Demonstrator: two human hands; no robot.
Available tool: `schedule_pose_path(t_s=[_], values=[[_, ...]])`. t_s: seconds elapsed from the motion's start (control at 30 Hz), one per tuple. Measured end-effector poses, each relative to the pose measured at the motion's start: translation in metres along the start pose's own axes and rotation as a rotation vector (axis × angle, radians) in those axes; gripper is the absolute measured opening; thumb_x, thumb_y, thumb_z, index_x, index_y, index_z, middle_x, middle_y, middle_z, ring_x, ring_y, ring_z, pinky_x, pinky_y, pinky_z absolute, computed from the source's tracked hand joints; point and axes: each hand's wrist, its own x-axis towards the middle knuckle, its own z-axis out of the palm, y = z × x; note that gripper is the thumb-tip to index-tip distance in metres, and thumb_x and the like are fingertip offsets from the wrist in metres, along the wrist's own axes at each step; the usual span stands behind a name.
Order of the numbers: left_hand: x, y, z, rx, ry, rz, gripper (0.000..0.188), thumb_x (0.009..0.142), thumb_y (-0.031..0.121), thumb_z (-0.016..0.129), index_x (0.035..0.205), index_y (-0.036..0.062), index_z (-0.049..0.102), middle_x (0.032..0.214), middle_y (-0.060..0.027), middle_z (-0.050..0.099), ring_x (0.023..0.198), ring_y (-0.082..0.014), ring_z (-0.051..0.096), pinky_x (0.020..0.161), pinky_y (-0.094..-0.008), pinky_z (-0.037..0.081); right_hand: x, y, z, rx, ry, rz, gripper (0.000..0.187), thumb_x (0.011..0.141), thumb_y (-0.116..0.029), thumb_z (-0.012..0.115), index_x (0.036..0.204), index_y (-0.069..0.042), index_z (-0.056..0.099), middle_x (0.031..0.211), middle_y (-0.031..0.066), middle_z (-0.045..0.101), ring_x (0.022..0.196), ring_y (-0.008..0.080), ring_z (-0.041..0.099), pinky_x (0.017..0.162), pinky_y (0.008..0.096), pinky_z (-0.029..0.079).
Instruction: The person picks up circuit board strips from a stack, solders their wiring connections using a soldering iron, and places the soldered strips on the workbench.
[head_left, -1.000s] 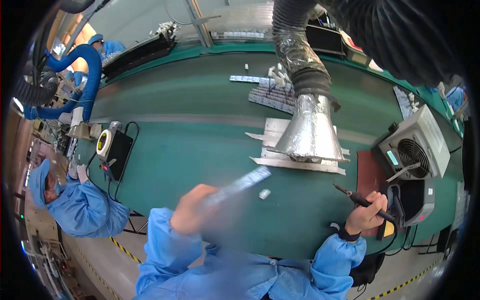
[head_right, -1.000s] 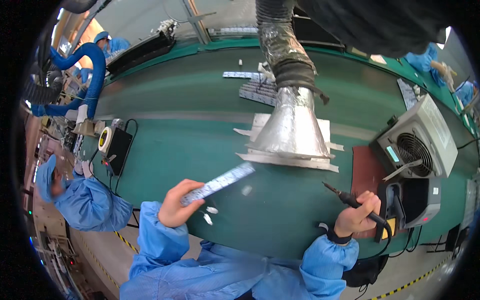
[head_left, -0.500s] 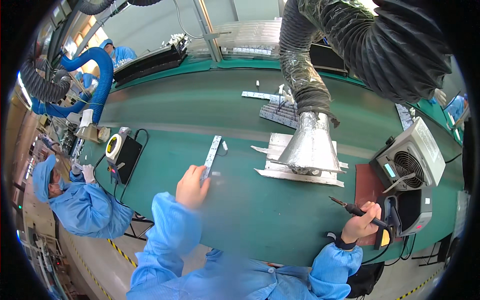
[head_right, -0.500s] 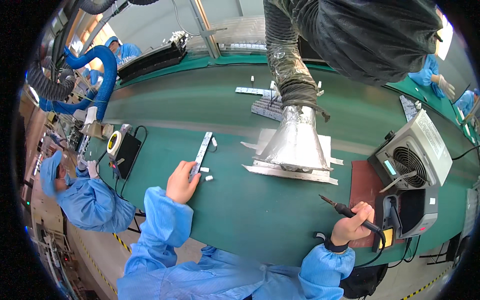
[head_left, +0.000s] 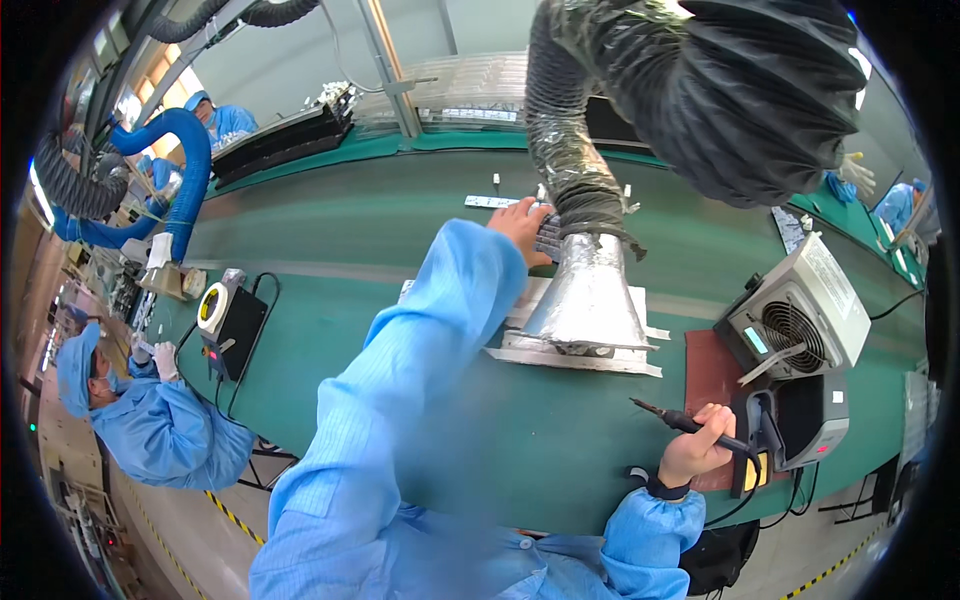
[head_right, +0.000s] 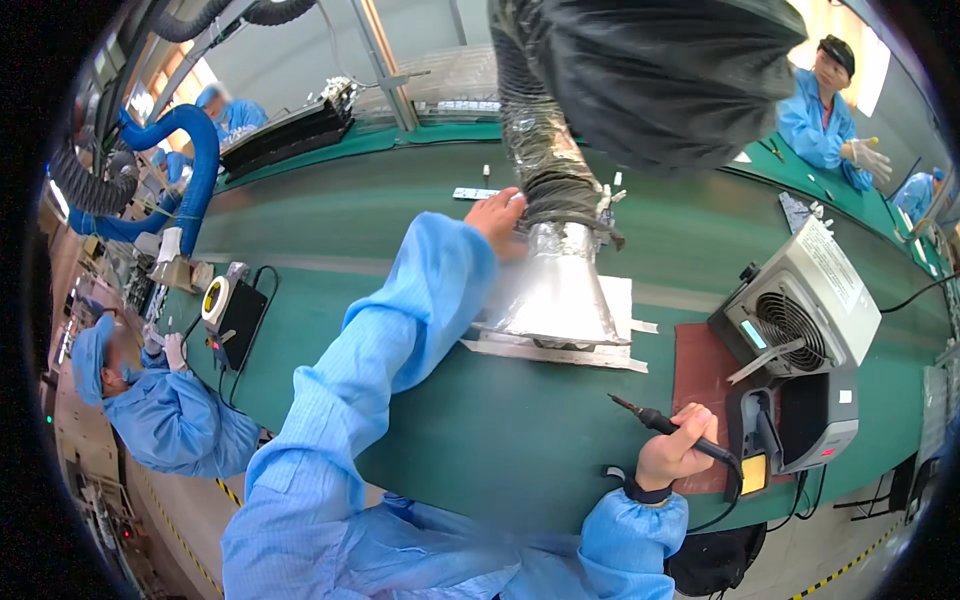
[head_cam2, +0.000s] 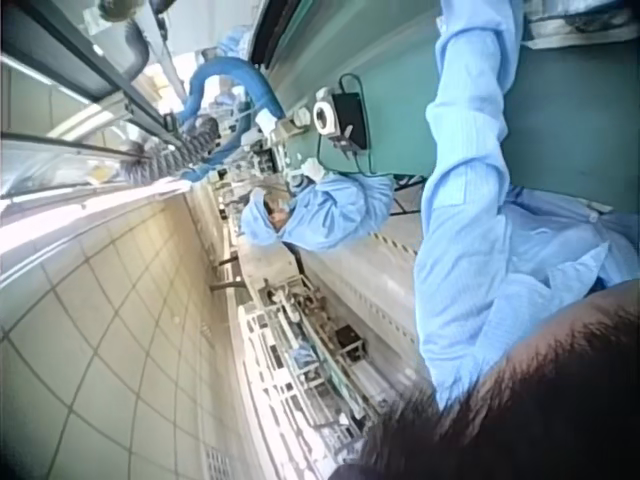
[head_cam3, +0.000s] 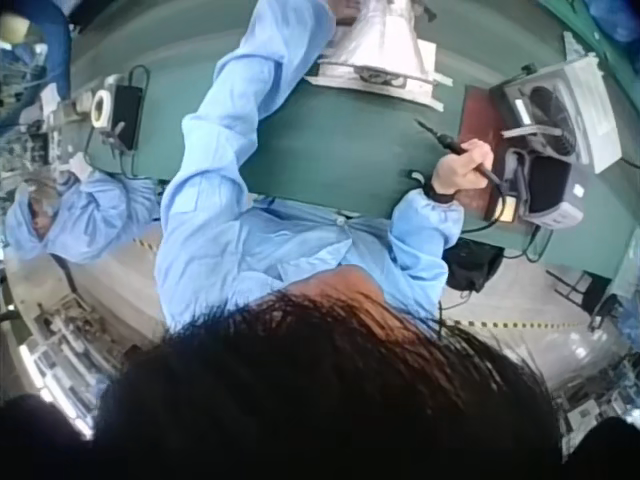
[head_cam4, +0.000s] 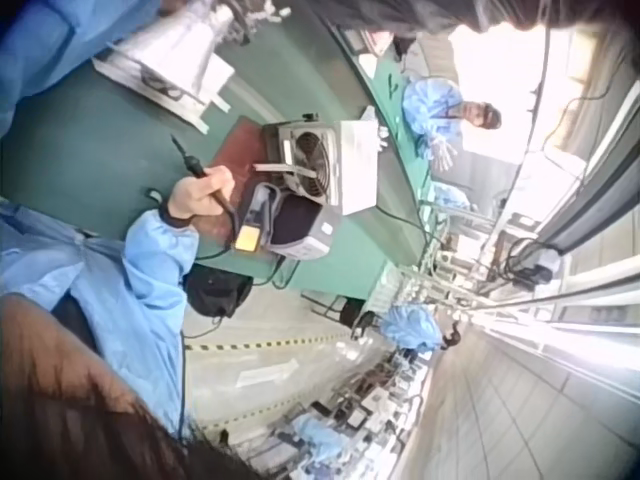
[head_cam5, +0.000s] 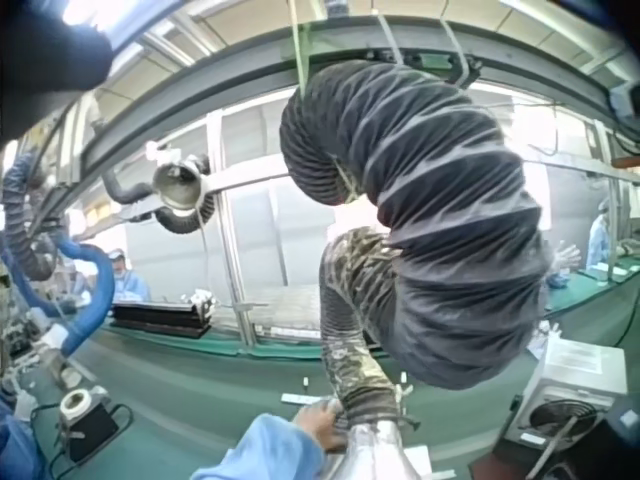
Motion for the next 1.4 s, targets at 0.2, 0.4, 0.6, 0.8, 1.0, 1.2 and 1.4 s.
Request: schedule_pose_path(t_s=[0.2, 0.4, 0.6, 0.8, 1.0, 1.2, 1.4], values=[[0.045, 0.005, -0.016, 0.041, -0.514, -0.018, 0.103, 0.058, 0.056, 0.087, 0.140, 0.0081, 0.047, 0.142, -0.0159, 0.048, 0.137, -0.0331, 0.041, 0.112, -0.0504, 0.031, 0.001, -0.001, 0.000, -0.076, 0.011, 0.001, 0.040, 0.099, -0.015, 0.045, 0.062, -0.002, 0.036, 0.056, 0.0048, 0.040, 0.055, 0.0137, 0.042, 0.054, 0.0300, 0.032], [0.045, -0.001, 0.003, 0.242, -0.281, 0.161, 0.086, 0.057, 0.062, 0.082, 0.115, 0.0002, 0.065, 0.117, -0.0144, 0.054, 0.117, -0.0315, 0.048, 0.100, -0.0406, 0.037, 0.001, 0.001, -0.005, -0.047, -0.051, -0.003, 0.038, 0.102, -0.016, 0.044, 0.067, -0.005, 0.037, 0.063, 0.0026, 0.038, 0.061, 0.0121, 0.038, 0.057, 0.0271, 0.031], [0.052, -0.049, 0.053, 0.068, 0.049, 0.415, 0.084, 0.059, 0.062, 0.081, 0.113, 0.0006, 0.066, 0.118, -0.0162, 0.057, 0.116, -0.0319, 0.053, 0.096, -0.0418, 0.042, -0.001, 0.001, 0.001, -0.007, -0.061, 0.020, 0.037, 0.102, -0.016, 0.044, 0.067, -0.005, 0.037, 0.062, 0.0025, 0.038, 0.061, 0.0120, 0.038, 0.057, 0.0273, 0.031], [0.052, -0.040, 0.061, -0.007, -0.019, 0.439, 0.057, 0.071, 0.052, 0.075, 0.105, 0.0061, 0.071, 0.106, -0.0161, 0.066, 0.110, -0.0319, 0.060, 0.091, -0.0418, 0.048, 0.000, 0.000, -0.002, -0.036, -0.055, 0.026, 0.038, 0.102, -0.017, 0.045, 0.066, -0.005, 0.036, 0.063, 0.0020, 0.038, 0.061, 0.0113, 0.038, 0.057, 0.0272, 0.030], [0.064, -0.020, 0.080, 0.079, -0.138, 0.259, 0.055, 0.070, 0.044, 0.076, 0.107, 0.0040, 0.068, 0.103, -0.0179, 0.068, 0.104, -0.0351, 0.064, 0.087, -0.0416, 0.052, 0.002, -0.002, 0.002, -0.030, -0.070, 0.039, 0.036, 0.101, -0.015, 0.045, 0.067, -0.004, 0.038, 0.064, 0.0022, 0.041, 0.062, 0.0112, 0.039, 0.057, 0.0266, 0.031], [0.026, 0.000, 0.017, -0.198, -0.228, 0.133, 0.065, 0.069, 0.046, 0.078, 0.117, 0.0039, 0.063, 0.110, -0.0194, 0.068, 0.106, -0.0360, 0.064, 0.090, -0.0420, 0.051, 0.002, 0.000, 0.000, -0.028, -0.052, 0.024, 0.036, 0.101, -0.015, 0.046, 0.068, -0.003, 0.039, 0.065, 0.0024, 0.042, 0.062, 0.0103, 0.039, 0.057, 0.0265, 0.031], [0.022, -0.007, -0.014, -0.295, -0.301, -0.019, 0.095, 0.066, 0.053, 0.083, 0.139, 0.0052, 0.043, 0.119, -0.0199, 0.066, 0.113, -0.0330, 0.063, 0.099, -0.0375, 0.047, 0.003, 0.000, -0.002, -0.029, -0.024, 0.027, 0.035, 0.101, -0.015, 0.046, 0.069, -0.004, 0.039, 0.066, 0.0019, 0.042, 0.062, 0.0101, 0.039, 0.058, 0.0254, 0.032]])
